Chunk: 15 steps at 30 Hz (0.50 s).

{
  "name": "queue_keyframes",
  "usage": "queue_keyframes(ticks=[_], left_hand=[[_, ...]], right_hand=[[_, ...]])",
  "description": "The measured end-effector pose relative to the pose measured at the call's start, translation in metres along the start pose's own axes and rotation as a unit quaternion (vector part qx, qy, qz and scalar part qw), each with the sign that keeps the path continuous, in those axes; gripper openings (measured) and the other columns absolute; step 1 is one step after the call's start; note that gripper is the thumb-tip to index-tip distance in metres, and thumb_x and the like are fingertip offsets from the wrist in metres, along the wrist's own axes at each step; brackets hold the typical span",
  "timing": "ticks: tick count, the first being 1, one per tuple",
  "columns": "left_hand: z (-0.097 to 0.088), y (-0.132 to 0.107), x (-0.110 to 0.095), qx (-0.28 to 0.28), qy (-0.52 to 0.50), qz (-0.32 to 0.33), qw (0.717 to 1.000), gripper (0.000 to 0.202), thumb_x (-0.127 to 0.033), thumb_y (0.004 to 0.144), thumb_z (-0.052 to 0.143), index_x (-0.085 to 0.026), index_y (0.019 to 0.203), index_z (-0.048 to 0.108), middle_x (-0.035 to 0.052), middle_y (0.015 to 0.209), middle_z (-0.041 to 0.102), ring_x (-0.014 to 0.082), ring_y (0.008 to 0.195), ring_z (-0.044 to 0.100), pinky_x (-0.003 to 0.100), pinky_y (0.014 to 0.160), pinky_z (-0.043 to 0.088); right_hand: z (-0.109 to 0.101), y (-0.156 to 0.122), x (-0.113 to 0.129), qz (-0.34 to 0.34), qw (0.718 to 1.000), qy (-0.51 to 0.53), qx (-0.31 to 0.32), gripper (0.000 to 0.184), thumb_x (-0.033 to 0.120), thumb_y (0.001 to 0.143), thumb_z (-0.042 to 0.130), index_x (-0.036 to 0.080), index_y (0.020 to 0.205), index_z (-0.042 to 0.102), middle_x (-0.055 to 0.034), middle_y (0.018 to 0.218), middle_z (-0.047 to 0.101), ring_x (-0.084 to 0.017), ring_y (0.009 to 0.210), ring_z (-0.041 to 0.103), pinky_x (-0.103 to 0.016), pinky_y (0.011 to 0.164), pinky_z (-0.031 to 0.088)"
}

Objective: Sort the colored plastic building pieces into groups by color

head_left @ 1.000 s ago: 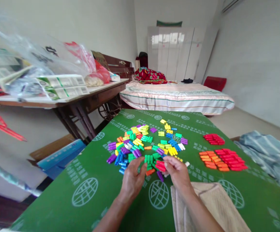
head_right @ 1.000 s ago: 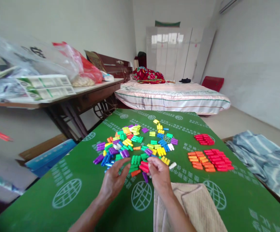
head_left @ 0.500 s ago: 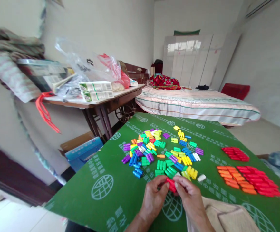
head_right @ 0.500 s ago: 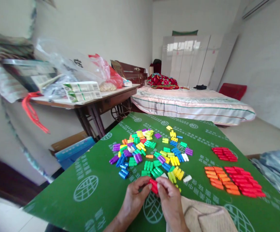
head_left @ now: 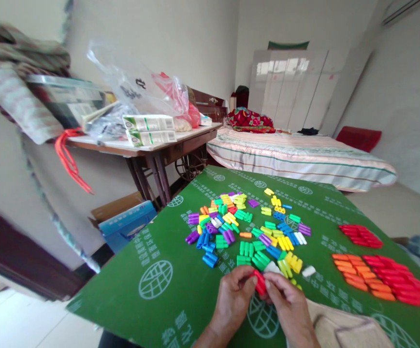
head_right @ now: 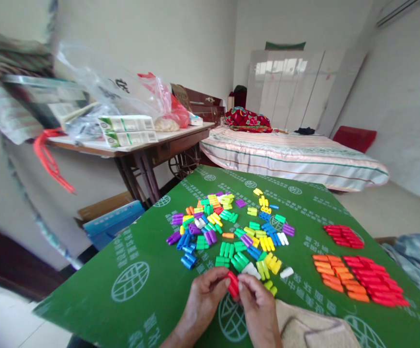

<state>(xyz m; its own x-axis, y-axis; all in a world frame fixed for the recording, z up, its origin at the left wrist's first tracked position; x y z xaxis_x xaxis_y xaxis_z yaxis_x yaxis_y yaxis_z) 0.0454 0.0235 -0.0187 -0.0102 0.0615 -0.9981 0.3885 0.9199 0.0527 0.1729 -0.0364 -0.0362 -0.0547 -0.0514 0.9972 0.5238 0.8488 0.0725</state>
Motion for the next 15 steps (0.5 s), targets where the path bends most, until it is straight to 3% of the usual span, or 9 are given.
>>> queue_keyframes(ticks=[5,15], left_hand=[[-0.001,0.0,-0.001,0.002,-0.012,-0.001,1.0,0.015,-0.033,0.074,0.061,-0.019,0.07,0.064,-0.0003,0.063,0.063,0.0125,0.061,0.058,0.021,0.058,0.046],[-0.002,0.0,-0.002,-0.007,-0.002,-0.006,1.0,0.013,-0.031,0.073,0.062,-0.019,0.072,0.065,-0.001,0.063,0.061,0.0118,0.061,0.056,0.02,0.058,0.045]], right_hand=[[0.002,0.0,-0.007,0.026,0.999,-0.016,0.045,0.042,0.06,0.073,0.062,0.02,0.081,0.074,-0.0049,0.068,0.07,-0.02,0.062,0.063,-0.027,0.058,0.053],[0.002,-0.001,-0.011,0.039,0.998,0.005,0.041,0.035,0.054,0.075,0.064,0.021,0.085,0.074,-0.0043,0.07,0.07,-0.019,0.062,0.063,-0.026,0.059,0.053]])
Point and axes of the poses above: each hand's wrist, its own y-axis towards the middle knuckle, its own z-axis out of the palm, x = y × z, the point moved 5 cm from there along y, towards the middle knuckle
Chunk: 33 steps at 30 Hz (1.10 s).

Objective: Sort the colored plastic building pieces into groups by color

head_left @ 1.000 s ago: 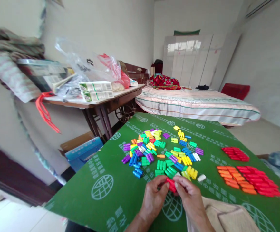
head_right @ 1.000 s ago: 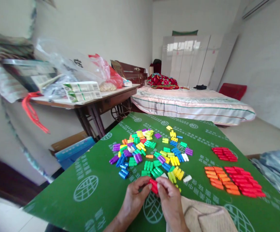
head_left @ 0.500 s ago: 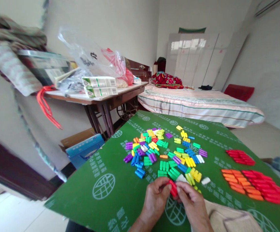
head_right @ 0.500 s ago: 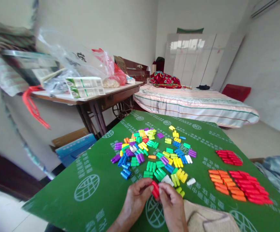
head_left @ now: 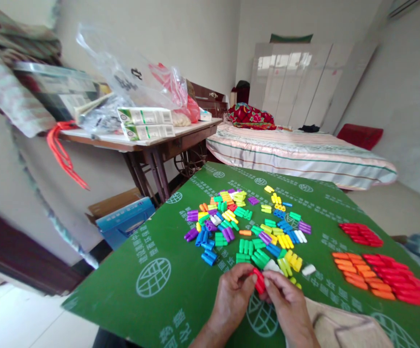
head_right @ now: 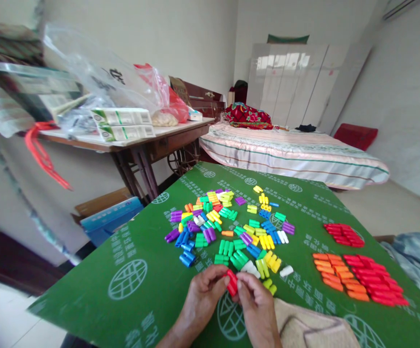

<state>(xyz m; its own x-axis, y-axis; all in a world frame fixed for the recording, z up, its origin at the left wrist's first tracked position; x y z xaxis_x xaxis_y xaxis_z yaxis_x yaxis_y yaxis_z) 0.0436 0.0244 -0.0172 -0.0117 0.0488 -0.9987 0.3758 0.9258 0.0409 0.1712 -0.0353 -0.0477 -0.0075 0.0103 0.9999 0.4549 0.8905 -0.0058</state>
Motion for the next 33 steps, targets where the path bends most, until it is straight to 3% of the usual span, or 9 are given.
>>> queue_keyframes(ticks=[10,24,33], left_hand=[[0.0,0.001,0.003,-0.001,0.005,-0.002,1.0,0.013,-0.03,0.074,0.061,-0.018,0.075,0.065,-0.0006,0.066,0.062,0.0115,0.062,0.057,0.019,0.058,0.045],[0.001,0.002,0.005,0.013,0.015,0.011,1.0,0.018,-0.034,0.078,0.059,-0.017,0.079,0.064,0.0,0.068,0.064,0.0122,0.063,0.059,0.021,0.061,0.05],[-0.008,0.017,-0.004,-0.023,0.067,0.068,0.995,0.021,-0.038,0.068,0.067,-0.02,0.078,0.07,0.0001,0.073,0.072,0.0154,0.066,0.066,0.021,0.061,0.055]], right_hand=[[0.002,-0.002,0.004,-0.011,1.0,-0.003,-0.029,0.036,0.054,0.075,0.063,0.021,0.083,0.073,-0.0034,0.069,0.069,-0.017,0.059,0.062,-0.024,0.056,0.052],[0.001,0.003,0.0,-0.029,0.999,-0.01,0.027,0.034,0.048,0.082,0.059,0.018,0.092,0.07,-0.0016,0.066,0.066,-0.015,0.059,0.06,-0.022,0.056,0.049],[0.009,0.011,0.017,-0.028,0.999,0.012,0.034,0.023,0.038,0.082,0.055,0.017,0.083,0.065,-0.001,0.065,0.062,-0.013,0.057,0.057,-0.022,0.054,0.045]])
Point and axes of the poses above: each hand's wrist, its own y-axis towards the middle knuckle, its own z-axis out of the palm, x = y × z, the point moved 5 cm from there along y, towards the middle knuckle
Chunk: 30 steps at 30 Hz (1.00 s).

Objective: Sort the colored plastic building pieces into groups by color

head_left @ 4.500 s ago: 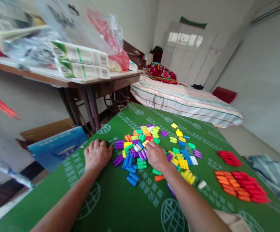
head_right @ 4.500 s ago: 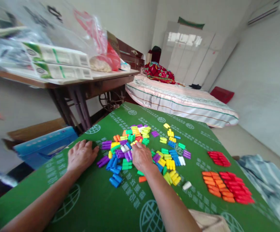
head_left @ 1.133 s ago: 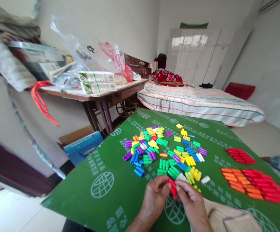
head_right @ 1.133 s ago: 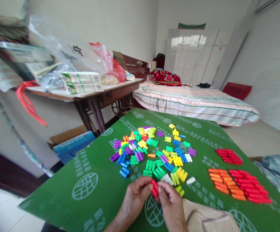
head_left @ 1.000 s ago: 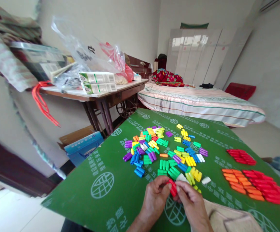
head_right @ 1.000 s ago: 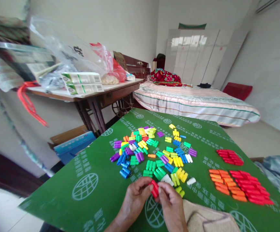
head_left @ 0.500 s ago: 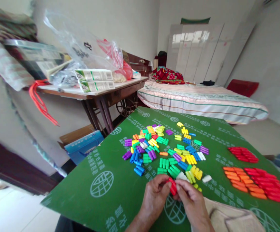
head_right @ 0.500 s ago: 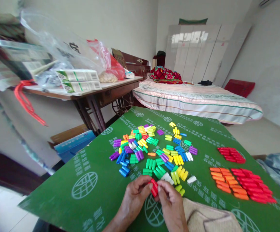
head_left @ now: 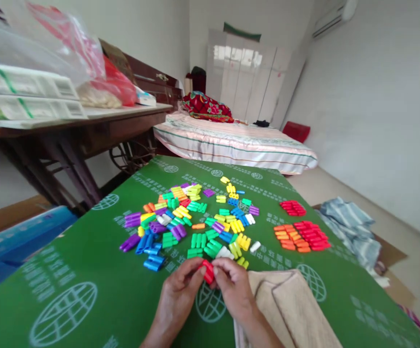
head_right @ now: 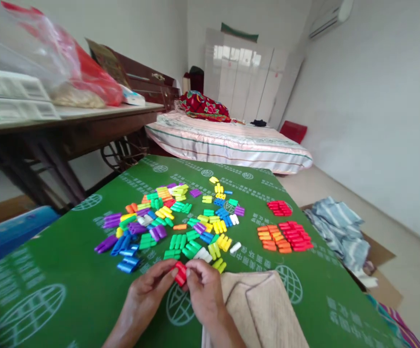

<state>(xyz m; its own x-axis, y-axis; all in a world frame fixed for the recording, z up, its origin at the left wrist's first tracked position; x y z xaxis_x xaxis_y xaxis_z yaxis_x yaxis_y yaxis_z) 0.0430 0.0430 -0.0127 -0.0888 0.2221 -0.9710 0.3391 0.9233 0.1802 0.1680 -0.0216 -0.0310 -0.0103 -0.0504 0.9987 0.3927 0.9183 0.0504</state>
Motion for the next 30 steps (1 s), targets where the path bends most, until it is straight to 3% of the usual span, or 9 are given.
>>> queue_keyframes(ticks=[17,30], left_hand=[[0.0,0.008,-0.004,-0.014,0.017,-0.026,0.999,0.031,-0.047,0.056,0.072,-0.021,0.072,0.072,0.0017,0.073,0.074,0.019,0.066,0.069,0.023,0.062,0.057],[0.0,0.009,-0.005,-0.006,0.029,-0.022,0.999,0.033,-0.05,0.06,0.071,-0.021,0.075,0.072,0.0022,0.074,0.074,0.0189,0.067,0.068,0.025,0.063,0.057]], right_hand=[[-0.002,0.004,0.007,-0.002,1.0,0.013,-0.004,0.016,0.028,0.083,0.053,0.017,0.08,0.064,0.0007,0.063,0.059,-0.011,0.055,0.055,-0.021,0.053,0.043],[-0.004,0.002,0.012,-0.017,1.0,0.013,-0.011,0.017,0.032,0.082,0.055,0.019,0.08,0.065,0.0012,0.063,0.06,-0.011,0.054,0.055,-0.022,0.053,0.045]])
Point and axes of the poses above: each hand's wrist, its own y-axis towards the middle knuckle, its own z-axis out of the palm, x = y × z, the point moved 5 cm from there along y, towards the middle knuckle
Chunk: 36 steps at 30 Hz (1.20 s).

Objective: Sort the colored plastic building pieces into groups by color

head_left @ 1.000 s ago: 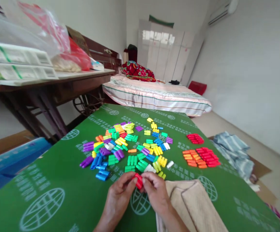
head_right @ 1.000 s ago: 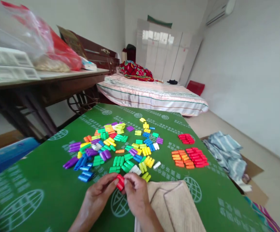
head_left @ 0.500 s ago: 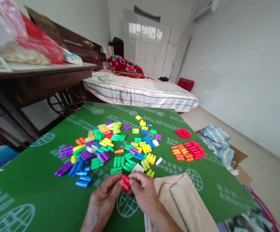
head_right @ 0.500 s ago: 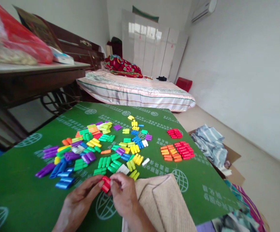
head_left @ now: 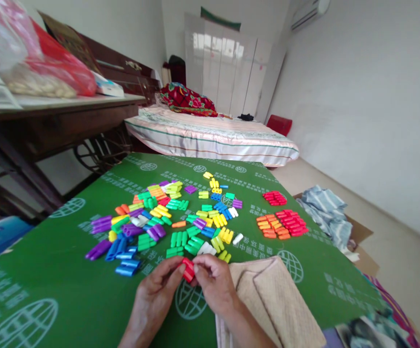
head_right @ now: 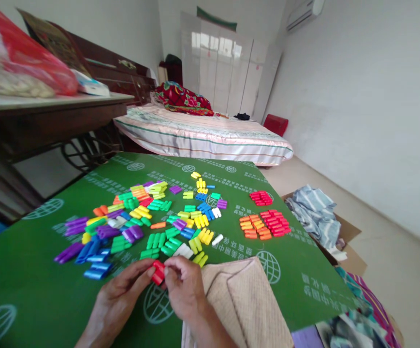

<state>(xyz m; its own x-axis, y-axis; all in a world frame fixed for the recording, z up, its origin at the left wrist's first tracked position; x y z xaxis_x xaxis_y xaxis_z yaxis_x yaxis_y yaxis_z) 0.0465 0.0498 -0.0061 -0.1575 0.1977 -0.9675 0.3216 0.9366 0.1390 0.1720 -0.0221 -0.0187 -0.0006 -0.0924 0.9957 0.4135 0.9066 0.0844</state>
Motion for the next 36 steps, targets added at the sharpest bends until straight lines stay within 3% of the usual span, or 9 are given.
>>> queue_keyframes(ticks=[14,23,31,36], left_hand=[[0.003,-0.013,0.009,0.007,-0.079,-0.057,0.995,0.026,-0.039,0.07,0.065,-0.016,0.079,0.071,0.0022,0.068,0.069,0.0147,0.064,0.062,0.026,0.062,0.055],[0.003,-0.016,0.009,0.014,-0.094,-0.063,0.994,0.024,-0.038,0.071,0.064,-0.016,0.078,0.071,0.0032,0.069,0.069,0.0148,0.064,0.062,0.026,0.063,0.055],[-0.002,-0.011,0.014,-0.004,-0.074,-0.067,0.995,0.028,-0.043,0.066,0.067,-0.017,0.078,0.072,0.0028,0.071,0.07,0.0168,0.066,0.064,0.028,0.065,0.056],[-0.006,-0.007,0.009,-0.018,-0.039,-0.052,0.998,0.03,-0.045,0.062,0.069,-0.019,0.076,0.073,0.003,0.071,0.072,0.0186,0.068,0.066,0.027,0.064,0.056]], right_hand=[[-0.006,-0.011,-0.012,0.008,1.0,0.004,-0.001,0.039,0.052,0.078,0.061,0.016,0.09,0.071,-0.0032,0.067,0.068,-0.014,0.055,0.061,-0.025,0.053,0.051],[-0.007,-0.013,-0.011,0.018,1.0,-0.001,-0.003,0.04,0.053,0.077,0.063,0.016,0.089,0.072,-0.0041,0.069,0.07,-0.014,0.055,0.061,-0.026,0.054,0.052],[0.002,-0.013,-0.001,-0.021,1.0,-0.012,0.006,0.024,0.039,0.079,0.062,0.018,0.088,0.069,-0.003,0.074,0.07,-0.015,0.062,0.063,-0.024,0.058,0.052],[0.007,-0.014,0.004,-0.077,0.99,-0.117,0.011,0.02,0.021,0.08,0.055,0.021,0.096,0.068,-0.0014,0.079,0.07,-0.014,0.068,0.063,-0.022,0.064,0.05]])
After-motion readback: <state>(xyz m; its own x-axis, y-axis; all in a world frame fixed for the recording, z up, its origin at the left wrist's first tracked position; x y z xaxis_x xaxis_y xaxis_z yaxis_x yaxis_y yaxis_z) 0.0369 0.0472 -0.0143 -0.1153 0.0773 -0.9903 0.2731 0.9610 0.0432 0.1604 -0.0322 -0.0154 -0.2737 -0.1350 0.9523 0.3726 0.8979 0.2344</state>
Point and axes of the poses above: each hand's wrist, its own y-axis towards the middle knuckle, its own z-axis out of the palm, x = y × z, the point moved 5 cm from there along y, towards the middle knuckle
